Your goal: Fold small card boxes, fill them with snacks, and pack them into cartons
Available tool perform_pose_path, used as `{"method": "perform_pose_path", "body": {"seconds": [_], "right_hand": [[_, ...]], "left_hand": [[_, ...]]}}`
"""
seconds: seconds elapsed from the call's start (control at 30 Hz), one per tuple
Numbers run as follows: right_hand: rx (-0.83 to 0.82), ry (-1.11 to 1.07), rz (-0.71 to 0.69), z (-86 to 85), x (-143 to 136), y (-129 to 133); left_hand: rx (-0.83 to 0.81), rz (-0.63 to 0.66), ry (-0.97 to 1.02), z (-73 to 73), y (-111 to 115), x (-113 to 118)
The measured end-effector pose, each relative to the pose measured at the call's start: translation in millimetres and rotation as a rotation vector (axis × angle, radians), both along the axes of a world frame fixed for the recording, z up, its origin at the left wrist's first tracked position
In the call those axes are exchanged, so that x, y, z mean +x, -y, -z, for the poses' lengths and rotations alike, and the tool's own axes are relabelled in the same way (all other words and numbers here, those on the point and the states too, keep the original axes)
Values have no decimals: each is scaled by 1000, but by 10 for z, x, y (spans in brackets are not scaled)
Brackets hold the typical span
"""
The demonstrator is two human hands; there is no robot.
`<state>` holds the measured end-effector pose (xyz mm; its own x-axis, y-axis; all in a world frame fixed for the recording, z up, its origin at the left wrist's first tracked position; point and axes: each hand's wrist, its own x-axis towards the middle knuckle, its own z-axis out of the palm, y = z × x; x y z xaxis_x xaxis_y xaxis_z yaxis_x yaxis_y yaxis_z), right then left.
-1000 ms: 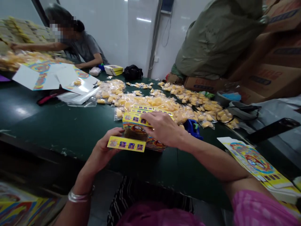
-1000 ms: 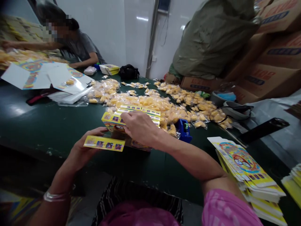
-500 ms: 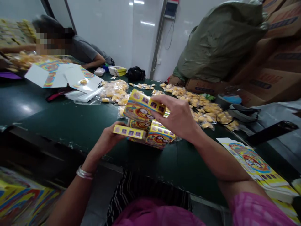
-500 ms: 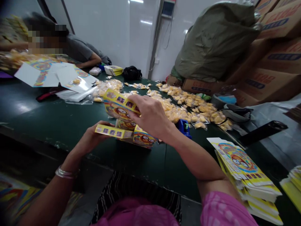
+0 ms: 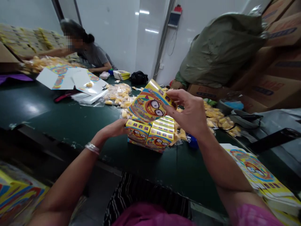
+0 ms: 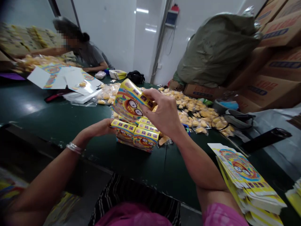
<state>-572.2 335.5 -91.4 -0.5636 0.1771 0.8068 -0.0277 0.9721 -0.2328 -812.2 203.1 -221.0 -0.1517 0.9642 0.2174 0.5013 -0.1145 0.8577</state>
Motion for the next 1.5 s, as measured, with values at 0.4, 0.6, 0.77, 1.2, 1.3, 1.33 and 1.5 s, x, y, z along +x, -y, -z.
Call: {"method": "perform_pose_path", "body": {"seconds": [0.4,0.6,0.77,1.2,1.3,1.33,1.5], "right_hand": [[-7,341,-13,-52,-266,-47],[127,582,101,-176,-341,53],[248,722,65,-192,-487,131],[243,705,19,22,-596,-70],[250,724,16,66,-581,-9],[256,738,23,96,-558,24],[266,732,114,405,-435,151]], "left_hand": [[-119,-31,7,151,73,-89],[-101,-28,96,82,238,-91],[93,-288,190,7,267,-43],[-21,-357,27,-122,177,50],[246,-476,96,-154,138,167],[314,-484,124,-152,108,203],[222,-315,226,9,14,218]]}}
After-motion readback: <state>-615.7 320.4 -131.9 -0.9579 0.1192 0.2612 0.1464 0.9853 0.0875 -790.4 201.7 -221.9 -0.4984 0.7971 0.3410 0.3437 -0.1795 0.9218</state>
